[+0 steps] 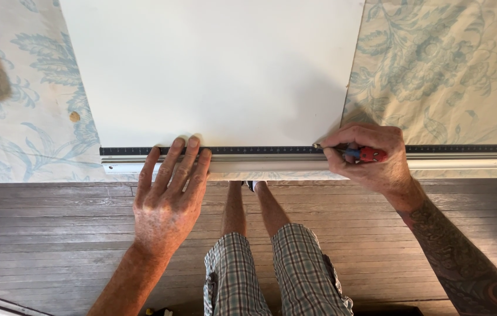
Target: Measuring, marking, and cutting a board using a ruler, pencil, and utility knife.
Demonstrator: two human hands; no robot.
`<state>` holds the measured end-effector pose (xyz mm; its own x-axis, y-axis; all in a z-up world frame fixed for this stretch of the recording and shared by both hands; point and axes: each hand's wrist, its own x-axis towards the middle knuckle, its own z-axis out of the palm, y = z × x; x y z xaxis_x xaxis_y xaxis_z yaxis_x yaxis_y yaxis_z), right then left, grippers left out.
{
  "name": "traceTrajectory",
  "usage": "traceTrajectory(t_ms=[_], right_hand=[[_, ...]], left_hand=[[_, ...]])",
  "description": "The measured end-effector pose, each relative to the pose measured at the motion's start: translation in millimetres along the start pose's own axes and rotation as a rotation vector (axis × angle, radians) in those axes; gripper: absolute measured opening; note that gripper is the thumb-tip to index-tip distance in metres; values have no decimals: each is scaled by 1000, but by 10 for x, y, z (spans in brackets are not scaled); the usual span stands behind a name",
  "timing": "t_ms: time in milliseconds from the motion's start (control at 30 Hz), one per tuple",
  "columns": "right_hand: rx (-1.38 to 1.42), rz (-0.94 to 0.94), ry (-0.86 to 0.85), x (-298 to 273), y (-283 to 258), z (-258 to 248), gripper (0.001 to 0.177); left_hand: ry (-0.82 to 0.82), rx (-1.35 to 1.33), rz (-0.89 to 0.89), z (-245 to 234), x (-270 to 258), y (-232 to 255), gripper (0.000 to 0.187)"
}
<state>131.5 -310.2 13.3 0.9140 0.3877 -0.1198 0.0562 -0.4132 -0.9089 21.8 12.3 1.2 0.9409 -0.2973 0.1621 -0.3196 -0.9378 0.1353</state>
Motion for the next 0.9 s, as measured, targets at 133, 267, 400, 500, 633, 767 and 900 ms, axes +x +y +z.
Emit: traceTrajectory(t_ms=[133,267,400,500,633,767,900], right_hand=[[-10,-6,-11,23,-23,0,12],[26,28,-8,32,-61,-13,12],[8,6,-3,27,-12,-4,13],[-6,-1,-16,18,-27,3,12],[22,8,-4,50,-65,-3,12],[10,8,-7,20,-22,-3,12],[11,31,1,39,-84,4,11]], left_hand=[[0,4,-6,9,-6,-1,39],[6,5,0,1,-6,1,39],[4,1,-3,14,-7,-4,39],[6,1,-3,12,-17,-5,38],[8,2,-3,14,-23,-3,38],[5,-1,-2,37,-26,-12,39],[0,-6,-8,9,-20,2,40]])
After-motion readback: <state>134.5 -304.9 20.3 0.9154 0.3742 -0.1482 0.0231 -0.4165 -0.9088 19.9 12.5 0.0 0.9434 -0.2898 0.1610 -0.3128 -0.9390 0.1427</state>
